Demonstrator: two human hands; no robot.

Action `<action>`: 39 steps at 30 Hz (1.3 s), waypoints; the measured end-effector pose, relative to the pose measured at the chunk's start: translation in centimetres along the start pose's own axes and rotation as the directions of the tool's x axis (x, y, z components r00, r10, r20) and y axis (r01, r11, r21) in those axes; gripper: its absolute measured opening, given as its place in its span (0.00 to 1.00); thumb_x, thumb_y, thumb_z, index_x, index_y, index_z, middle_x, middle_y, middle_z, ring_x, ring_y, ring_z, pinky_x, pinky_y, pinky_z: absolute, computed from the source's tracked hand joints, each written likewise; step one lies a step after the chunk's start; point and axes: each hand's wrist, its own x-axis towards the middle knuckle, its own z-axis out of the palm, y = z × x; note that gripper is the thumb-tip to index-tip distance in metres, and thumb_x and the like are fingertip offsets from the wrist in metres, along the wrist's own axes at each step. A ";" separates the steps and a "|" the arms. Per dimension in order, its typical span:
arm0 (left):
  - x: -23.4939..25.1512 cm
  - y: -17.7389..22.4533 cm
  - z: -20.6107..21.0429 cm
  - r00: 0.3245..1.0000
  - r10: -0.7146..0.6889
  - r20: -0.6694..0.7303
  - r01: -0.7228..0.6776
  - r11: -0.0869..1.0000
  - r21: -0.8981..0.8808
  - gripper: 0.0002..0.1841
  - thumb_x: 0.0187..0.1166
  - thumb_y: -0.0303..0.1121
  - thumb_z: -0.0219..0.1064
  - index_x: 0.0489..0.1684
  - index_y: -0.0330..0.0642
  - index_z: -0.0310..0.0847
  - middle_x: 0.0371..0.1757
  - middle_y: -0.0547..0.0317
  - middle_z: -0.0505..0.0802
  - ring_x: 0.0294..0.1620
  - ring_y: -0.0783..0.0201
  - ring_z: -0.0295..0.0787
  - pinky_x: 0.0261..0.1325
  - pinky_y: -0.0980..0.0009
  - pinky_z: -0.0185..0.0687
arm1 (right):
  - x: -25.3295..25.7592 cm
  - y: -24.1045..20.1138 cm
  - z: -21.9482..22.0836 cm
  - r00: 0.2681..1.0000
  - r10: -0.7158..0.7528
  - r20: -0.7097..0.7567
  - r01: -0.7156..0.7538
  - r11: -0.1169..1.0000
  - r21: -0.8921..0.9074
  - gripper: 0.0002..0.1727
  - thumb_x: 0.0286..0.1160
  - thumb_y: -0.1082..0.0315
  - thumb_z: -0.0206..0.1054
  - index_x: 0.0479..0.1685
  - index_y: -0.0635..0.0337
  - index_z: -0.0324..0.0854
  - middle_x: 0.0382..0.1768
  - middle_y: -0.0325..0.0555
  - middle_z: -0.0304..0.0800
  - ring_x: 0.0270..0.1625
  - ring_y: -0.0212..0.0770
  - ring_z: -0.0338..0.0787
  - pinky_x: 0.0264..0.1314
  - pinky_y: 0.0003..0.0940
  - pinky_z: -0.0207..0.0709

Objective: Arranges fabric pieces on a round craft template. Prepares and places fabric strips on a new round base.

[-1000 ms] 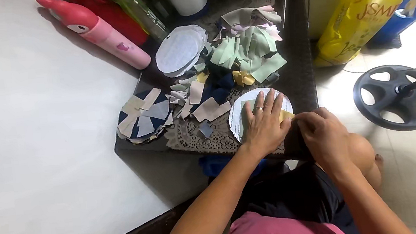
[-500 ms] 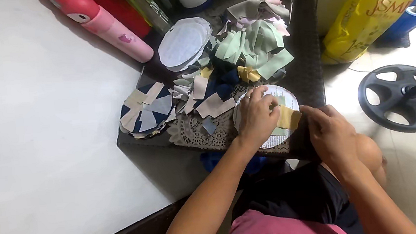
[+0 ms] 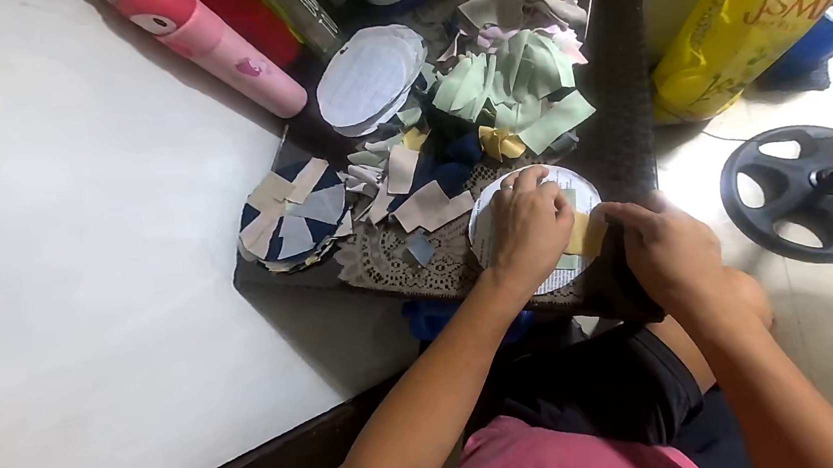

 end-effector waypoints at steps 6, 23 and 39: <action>-0.2 -0.1 -0.1 1.000 -0.014 -0.014 0.014 1.000 -0.006 0.08 0.79 0.32 0.69 0.34 0.39 0.91 0.72 0.45 0.86 0.76 0.38 0.76 0.70 0.39 0.71 | 0.0 -0.1 0.1 1.000 -0.003 -0.015 0.003 1.000 0.005 0.21 0.79 0.77 0.58 0.56 0.44 0.94 0.39 0.56 0.87 0.39 0.59 0.90 0.32 0.58 0.78; -2.1 -0.7 0.8 0.997 0.068 0.029 -0.068 0.998 -0.006 0.14 0.73 0.44 0.76 0.50 0.50 0.91 0.75 0.48 0.83 0.80 0.41 0.72 0.77 0.35 0.62 | 0.1 -0.2 -0.4 0.996 0.057 0.068 -0.061 0.997 0.052 0.16 0.73 0.68 0.75 0.58 0.45 0.93 0.43 0.56 0.87 0.42 0.58 0.89 0.38 0.59 0.79; -2.4 -0.1 0.5 1.000 -0.006 -0.024 0.006 1.000 -0.011 0.17 0.76 0.42 0.74 0.54 0.41 0.88 0.75 0.43 0.82 0.80 0.38 0.72 0.78 0.37 0.65 | 0.2 -0.1 -0.4 0.996 0.063 0.061 -0.066 0.996 0.054 0.14 0.82 0.65 0.65 0.58 0.43 0.94 0.42 0.54 0.87 0.42 0.56 0.89 0.38 0.57 0.78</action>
